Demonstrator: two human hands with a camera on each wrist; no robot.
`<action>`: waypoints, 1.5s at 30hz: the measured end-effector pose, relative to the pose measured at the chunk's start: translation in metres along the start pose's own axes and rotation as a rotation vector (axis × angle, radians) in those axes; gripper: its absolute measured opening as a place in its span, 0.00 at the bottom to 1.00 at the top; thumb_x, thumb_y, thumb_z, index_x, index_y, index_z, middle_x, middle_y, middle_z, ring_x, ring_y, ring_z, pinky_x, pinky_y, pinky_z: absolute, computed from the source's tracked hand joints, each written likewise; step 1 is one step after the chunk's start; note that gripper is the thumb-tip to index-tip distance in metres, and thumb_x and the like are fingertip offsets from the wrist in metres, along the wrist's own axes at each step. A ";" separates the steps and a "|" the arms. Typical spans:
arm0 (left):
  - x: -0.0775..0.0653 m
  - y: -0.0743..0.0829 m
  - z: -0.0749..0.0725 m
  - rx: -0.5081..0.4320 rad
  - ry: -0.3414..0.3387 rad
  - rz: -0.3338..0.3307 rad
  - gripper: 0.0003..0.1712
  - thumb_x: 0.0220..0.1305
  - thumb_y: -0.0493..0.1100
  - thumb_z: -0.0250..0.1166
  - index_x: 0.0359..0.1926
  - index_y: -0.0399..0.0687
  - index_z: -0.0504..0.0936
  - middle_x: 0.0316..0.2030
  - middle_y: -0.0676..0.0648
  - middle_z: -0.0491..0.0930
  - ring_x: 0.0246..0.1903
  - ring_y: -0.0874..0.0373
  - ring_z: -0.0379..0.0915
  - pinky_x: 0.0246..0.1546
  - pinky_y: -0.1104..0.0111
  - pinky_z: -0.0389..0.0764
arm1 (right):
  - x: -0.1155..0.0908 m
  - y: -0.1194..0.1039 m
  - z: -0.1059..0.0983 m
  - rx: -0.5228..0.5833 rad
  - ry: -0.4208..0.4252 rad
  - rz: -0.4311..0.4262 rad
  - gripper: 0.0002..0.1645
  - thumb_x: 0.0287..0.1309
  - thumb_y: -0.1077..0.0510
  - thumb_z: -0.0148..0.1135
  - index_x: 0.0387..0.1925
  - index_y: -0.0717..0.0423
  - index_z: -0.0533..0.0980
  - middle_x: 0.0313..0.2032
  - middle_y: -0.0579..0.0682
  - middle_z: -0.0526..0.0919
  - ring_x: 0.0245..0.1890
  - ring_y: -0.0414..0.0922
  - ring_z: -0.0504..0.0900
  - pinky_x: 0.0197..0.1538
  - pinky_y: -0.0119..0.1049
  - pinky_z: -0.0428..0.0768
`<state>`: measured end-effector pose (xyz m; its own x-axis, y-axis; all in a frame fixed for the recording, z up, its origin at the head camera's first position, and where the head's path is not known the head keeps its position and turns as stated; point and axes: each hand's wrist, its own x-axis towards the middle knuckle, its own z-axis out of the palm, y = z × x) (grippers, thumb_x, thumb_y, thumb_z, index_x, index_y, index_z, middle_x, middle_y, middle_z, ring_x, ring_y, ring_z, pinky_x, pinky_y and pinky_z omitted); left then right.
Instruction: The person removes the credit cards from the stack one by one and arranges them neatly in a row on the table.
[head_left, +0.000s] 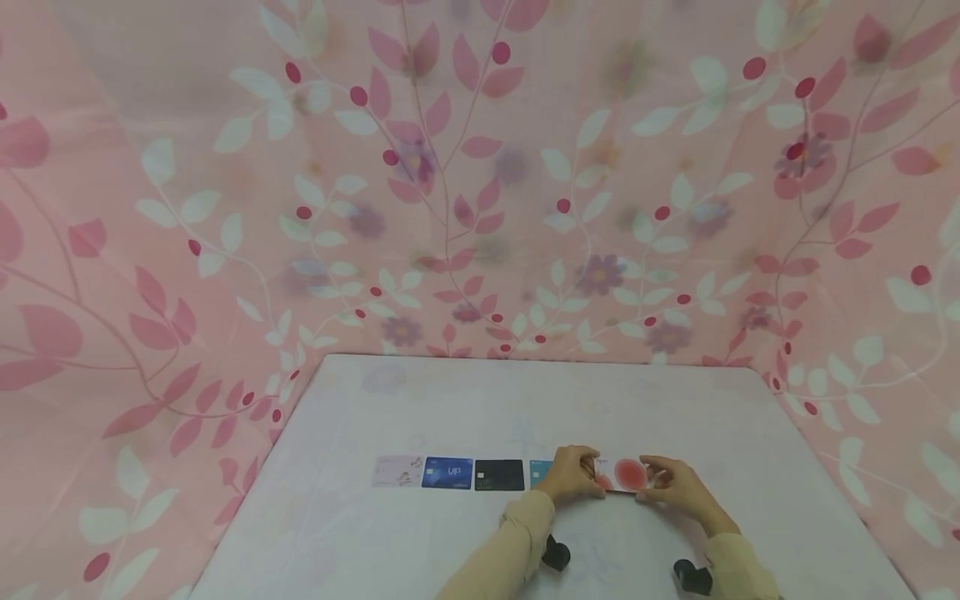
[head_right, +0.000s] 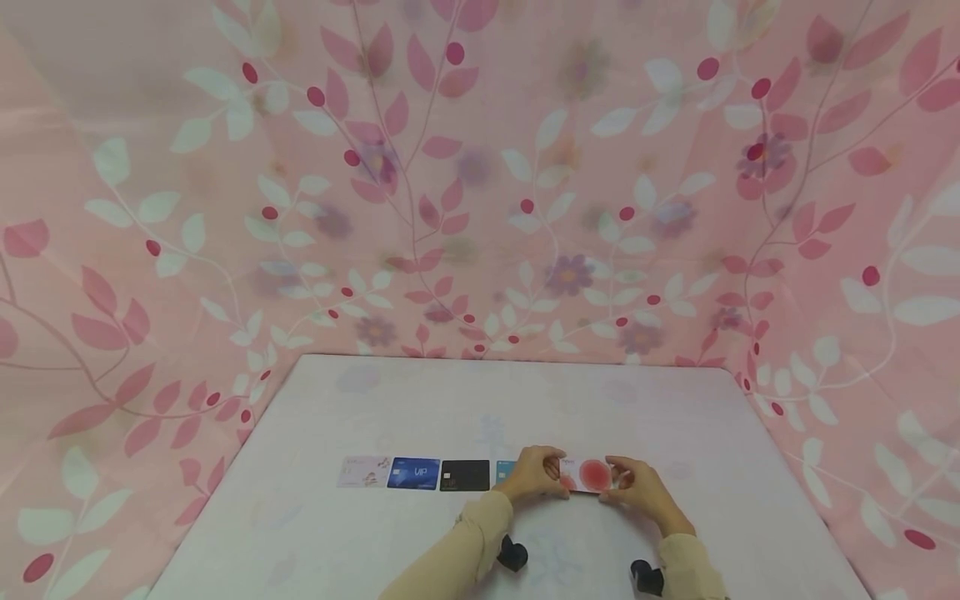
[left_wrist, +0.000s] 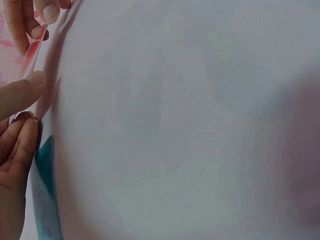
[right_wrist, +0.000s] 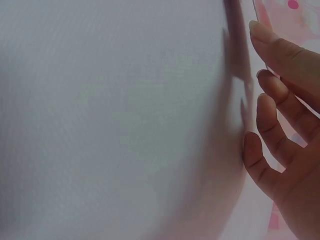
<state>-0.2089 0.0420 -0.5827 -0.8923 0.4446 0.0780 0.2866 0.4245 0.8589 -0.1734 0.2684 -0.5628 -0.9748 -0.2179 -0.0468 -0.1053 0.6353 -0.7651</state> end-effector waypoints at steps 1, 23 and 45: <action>0.000 0.000 -0.001 0.014 0.000 0.002 0.35 0.32 0.32 0.80 0.48 0.31 0.80 0.24 0.54 0.75 0.23 0.72 0.66 0.29 0.80 0.72 | 0.000 -0.001 0.000 0.000 -0.001 -0.005 0.41 0.36 0.59 0.77 0.53 0.72 0.71 0.34 0.52 0.79 0.30 0.40 0.74 0.31 0.29 0.73; -0.003 0.000 -0.008 0.312 -0.047 -0.005 0.31 0.36 0.40 0.80 0.47 0.36 0.82 0.27 0.55 0.73 0.27 0.69 0.61 0.33 0.79 0.68 | 0.005 -0.007 0.013 -0.074 -0.003 0.068 0.37 0.36 0.60 0.76 0.51 0.71 0.74 0.32 0.48 0.81 0.34 0.45 0.74 0.39 0.39 0.75; -0.004 -0.003 -0.016 0.230 -0.098 -0.060 0.31 0.34 0.35 0.80 0.46 0.36 0.83 0.34 0.50 0.73 0.33 0.66 0.62 0.38 0.77 0.68 | 0.008 -0.007 0.023 -0.129 0.004 0.154 0.33 0.34 0.59 0.77 0.47 0.63 0.77 0.32 0.48 0.78 0.35 0.45 0.72 0.39 0.40 0.72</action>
<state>-0.2117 0.0263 -0.5777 -0.8752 0.4830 -0.0284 0.3162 0.6154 0.7220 -0.1758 0.2454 -0.5721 -0.9820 -0.1082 -0.1546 0.0212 0.7508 -0.6601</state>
